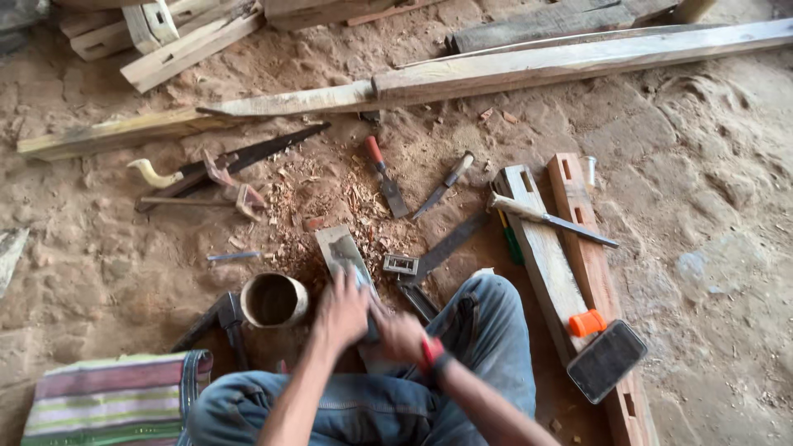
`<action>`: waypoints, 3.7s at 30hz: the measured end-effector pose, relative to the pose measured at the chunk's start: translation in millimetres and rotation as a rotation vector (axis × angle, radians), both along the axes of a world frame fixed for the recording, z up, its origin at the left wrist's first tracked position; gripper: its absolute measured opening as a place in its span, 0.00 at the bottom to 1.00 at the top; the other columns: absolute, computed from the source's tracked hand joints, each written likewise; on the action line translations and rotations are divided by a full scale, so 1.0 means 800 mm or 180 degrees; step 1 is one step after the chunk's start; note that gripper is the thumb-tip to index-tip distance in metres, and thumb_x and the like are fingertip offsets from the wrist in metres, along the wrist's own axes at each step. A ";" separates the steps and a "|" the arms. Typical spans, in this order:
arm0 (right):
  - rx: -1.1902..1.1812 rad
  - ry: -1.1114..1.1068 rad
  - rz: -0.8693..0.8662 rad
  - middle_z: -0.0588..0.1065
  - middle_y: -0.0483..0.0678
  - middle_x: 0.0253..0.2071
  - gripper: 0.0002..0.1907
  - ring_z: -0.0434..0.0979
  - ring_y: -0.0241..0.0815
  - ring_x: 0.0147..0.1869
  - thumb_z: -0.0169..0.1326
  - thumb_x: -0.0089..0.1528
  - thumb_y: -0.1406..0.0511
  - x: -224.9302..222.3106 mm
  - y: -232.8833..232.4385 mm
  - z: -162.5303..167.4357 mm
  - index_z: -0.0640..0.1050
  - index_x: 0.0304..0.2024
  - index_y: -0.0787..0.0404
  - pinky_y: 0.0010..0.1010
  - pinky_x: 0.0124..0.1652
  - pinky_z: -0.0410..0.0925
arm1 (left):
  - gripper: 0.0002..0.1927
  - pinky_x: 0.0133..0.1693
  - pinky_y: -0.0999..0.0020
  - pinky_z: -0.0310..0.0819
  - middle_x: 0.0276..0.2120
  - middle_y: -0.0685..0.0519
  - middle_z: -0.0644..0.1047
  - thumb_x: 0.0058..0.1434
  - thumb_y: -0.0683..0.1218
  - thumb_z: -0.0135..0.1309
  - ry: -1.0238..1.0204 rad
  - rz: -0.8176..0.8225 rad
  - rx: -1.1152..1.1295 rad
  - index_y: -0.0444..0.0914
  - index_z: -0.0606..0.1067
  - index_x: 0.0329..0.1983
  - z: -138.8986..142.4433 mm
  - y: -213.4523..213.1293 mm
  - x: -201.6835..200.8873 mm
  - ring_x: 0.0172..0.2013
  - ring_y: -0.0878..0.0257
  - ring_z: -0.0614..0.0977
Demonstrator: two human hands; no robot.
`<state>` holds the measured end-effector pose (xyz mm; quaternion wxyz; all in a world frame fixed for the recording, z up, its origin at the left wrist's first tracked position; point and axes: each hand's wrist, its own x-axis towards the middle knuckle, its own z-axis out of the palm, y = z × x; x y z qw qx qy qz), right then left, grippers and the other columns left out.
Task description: The person sits on the ground and sharpens a small metal tool on a grinding stone. They repeatedly rub the tool against the stone, occasionally dipping it into a container of liquid, and inspect the edge between strokes.
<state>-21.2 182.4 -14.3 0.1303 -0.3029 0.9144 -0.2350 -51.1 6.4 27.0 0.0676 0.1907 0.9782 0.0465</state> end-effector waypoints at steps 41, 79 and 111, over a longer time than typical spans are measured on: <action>0.0068 -0.0421 0.0007 0.55 0.58 0.77 0.60 0.81 0.66 0.42 0.61 0.54 0.43 -0.060 -0.013 0.015 0.47 0.76 0.60 0.50 0.41 0.74 | 0.25 0.61 0.44 0.68 0.67 0.27 0.60 0.61 0.42 0.44 0.0050 0.0235 0.0036 0.31 0.70 0.61 -0.003 -0.011 -0.043 0.66 0.30 0.62; -0.0533 -0.0336 -0.0189 0.56 0.61 0.75 0.59 0.81 0.65 0.47 0.67 0.52 0.48 0.083 0.027 0.036 0.53 0.75 0.64 0.47 0.36 0.75 | 0.26 0.61 0.42 0.63 0.65 0.23 0.59 0.60 0.44 0.47 -0.0150 -0.0408 0.0262 0.26 0.71 0.59 -0.018 0.013 0.078 0.64 0.27 0.60; -0.0619 -0.0034 -0.0164 0.58 0.66 0.75 0.59 0.82 0.62 0.41 0.65 0.53 0.50 0.055 0.010 0.029 0.50 0.76 0.68 0.46 0.40 0.76 | 0.27 0.62 0.40 0.62 0.66 0.20 0.55 0.61 0.43 0.44 -0.0286 -0.0586 -0.0159 0.26 0.67 0.63 -0.011 -0.004 0.039 0.66 0.24 0.57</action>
